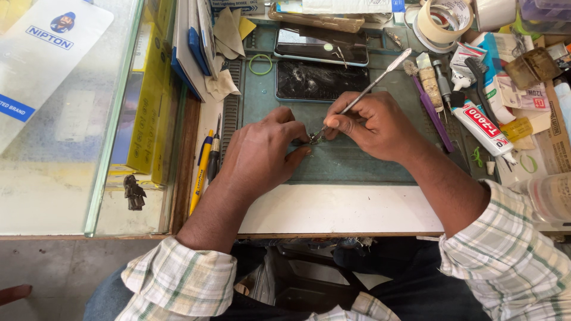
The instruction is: The person sits at a cluttered repair workbench, sets aside a screen protector packet, picks up a small green circuit board from the mat, and uses a metal probe-style tool to work on the board's components, holding and repositioning the board with the other hand throughout.
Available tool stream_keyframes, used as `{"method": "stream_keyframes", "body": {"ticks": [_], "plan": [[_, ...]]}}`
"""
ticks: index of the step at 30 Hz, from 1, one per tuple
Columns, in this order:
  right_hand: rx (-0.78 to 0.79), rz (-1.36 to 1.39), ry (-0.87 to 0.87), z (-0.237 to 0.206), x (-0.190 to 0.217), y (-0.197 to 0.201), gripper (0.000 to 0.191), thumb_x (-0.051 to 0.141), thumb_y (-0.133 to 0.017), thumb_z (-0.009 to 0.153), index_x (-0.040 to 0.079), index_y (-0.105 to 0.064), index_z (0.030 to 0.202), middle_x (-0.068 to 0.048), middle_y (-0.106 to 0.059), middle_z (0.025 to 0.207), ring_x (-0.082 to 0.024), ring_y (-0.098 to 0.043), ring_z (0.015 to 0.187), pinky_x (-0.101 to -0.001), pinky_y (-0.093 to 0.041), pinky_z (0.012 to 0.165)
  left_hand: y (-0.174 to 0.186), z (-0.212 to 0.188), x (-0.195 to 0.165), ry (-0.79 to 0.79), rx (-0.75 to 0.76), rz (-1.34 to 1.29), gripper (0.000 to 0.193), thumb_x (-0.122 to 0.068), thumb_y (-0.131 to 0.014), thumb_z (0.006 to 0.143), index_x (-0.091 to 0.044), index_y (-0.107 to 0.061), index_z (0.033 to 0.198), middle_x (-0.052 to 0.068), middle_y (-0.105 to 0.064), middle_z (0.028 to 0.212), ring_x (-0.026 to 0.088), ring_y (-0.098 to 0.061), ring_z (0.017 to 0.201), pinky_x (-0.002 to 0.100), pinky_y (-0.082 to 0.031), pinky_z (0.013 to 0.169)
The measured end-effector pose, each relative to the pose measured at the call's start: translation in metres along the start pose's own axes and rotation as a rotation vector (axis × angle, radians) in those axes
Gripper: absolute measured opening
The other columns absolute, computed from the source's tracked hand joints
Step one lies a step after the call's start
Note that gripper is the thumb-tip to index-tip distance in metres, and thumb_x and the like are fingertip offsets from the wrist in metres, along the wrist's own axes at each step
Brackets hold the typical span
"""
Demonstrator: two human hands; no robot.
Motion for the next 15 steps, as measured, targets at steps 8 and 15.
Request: {"method": "stream_keyframes", "body": {"ticks": [8, 15], "plan": [[0.049, -0.019, -0.013, 0.0004, -0.0038, 0.0001, 0.02, 0.021, -0.063, 0.104, 0.001, -0.071, 0.103, -0.009, -0.077, 0.091, -0.017, -0.079, 0.086, -0.0304, -0.066, 0.076, -0.0004, 0.0003, 0.0008, -0.011, -0.014, 0.0, 0.018, -0.024, -0.084, 0.081, -0.013, -0.077, 0.093, 0.004, -0.069, 0.1, 0.027, -0.074, 0.079, 0.044, -0.059, 0.07], [0.052, -0.042, -0.014, -0.001, -0.0029, 0.0017, 0.021, 0.021, -0.064, 0.103, 0.001, -0.07, 0.103, -0.009, -0.077, 0.09, -0.017, -0.079, 0.087, -0.0304, -0.066, 0.075, 0.0012, -0.0009, -0.0009, -0.003, -0.008, 0.006, 0.018, -0.025, -0.084, 0.081, -0.013, -0.076, 0.093, 0.004, -0.069, 0.1, 0.027, -0.073, 0.078, 0.045, -0.059, 0.07]]}}
Point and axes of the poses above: each hand's wrist, its own z-axis towards the middle knuckle, its own y-axis out of the back of the hand, x = y × z, the point moved 3 cm from there along z, towards the middle knuckle
